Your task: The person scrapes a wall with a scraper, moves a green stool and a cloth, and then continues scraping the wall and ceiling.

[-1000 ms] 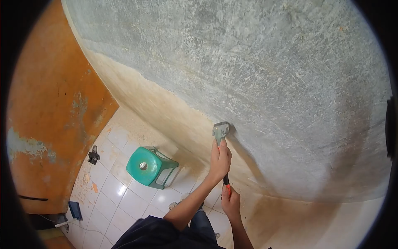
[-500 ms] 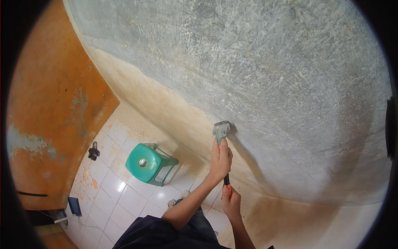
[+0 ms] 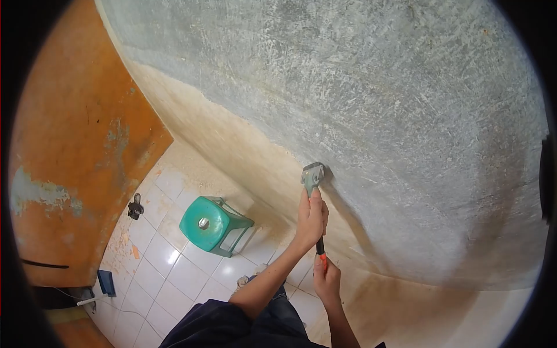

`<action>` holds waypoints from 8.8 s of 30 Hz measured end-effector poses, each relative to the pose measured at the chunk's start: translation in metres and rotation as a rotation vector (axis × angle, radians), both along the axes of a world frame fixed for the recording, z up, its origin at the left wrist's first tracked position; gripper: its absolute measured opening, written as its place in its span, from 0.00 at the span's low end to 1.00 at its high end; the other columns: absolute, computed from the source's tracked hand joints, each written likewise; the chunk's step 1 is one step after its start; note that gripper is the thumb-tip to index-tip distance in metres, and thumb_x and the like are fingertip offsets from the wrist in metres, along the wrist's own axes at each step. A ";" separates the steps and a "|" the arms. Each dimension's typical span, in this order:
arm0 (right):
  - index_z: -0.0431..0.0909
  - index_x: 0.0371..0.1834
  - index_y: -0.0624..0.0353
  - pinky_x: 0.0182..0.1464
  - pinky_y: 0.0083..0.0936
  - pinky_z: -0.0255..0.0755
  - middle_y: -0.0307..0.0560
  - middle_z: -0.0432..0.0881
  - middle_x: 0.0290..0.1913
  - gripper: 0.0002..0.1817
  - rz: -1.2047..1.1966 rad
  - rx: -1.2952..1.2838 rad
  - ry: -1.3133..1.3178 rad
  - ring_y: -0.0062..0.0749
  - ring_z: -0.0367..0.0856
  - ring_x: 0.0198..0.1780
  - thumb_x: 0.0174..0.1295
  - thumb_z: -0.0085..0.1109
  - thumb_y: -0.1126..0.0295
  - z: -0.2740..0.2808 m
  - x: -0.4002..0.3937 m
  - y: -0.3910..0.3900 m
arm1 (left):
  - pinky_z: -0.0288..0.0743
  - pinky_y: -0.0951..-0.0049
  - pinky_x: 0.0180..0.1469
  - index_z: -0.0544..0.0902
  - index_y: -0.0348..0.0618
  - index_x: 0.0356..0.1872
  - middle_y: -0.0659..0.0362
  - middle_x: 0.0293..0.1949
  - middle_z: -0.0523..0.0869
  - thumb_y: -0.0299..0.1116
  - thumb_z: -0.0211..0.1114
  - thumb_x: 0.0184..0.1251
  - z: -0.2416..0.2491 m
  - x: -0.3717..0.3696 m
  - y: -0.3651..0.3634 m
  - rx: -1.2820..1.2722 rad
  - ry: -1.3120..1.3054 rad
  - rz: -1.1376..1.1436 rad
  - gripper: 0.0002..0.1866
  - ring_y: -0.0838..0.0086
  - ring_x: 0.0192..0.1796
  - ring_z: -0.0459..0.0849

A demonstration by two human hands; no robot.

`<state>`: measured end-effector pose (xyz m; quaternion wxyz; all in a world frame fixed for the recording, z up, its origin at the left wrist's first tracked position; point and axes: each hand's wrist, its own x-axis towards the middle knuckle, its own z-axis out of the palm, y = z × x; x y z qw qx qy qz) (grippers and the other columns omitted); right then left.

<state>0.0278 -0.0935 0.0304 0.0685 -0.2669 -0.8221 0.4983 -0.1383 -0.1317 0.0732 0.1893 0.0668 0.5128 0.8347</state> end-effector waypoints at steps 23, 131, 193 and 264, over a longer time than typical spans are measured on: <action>0.71 0.23 0.60 0.24 0.27 0.62 0.36 0.69 0.16 0.25 0.003 0.009 0.011 0.22 0.67 0.19 0.74 0.48 0.54 0.002 -0.023 -0.018 | 0.61 0.80 0.11 0.62 0.47 0.46 0.67 0.16 0.65 0.53 0.39 0.81 0.012 -0.022 -0.021 -0.009 0.011 -0.003 0.18 0.84 0.11 0.61; 0.67 0.38 0.61 0.28 0.20 0.69 0.37 0.75 0.23 0.14 -0.209 -0.282 0.586 0.17 0.74 0.25 0.72 0.48 0.60 0.566 -0.367 -0.307 | 0.54 0.82 0.16 0.68 0.45 0.33 0.68 0.17 0.66 0.58 0.38 0.79 0.669 -0.322 -0.251 0.085 0.375 -0.699 0.26 0.87 0.16 0.62; 0.68 0.38 0.62 0.25 0.19 0.65 0.35 0.71 0.21 0.15 -0.255 -0.434 0.456 0.13 0.68 0.22 0.75 0.44 0.60 0.608 -0.359 -0.340 | 0.61 0.79 0.14 0.69 0.40 0.36 0.64 0.17 0.67 0.59 0.37 0.79 0.669 -0.336 -0.275 0.190 0.268 -0.760 0.29 0.82 0.12 0.65; 0.64 0.46 0.61 0.18 0.19 0.58 0.38 0.68 0.21 0.19 -0.120 -0.610 0.539 0.17 0.62 0.14 0.78 0.38 0.53 0.605 -0.401 -0.362 | 0.58 0.80 0.13 0.68 0.43 0.36 0.65 0.16 0.65 0.63 0.40 0.77 0.677 -0.370 -0.300 0.133 0.252 -0.707 0.29 0.83 0.11 0.61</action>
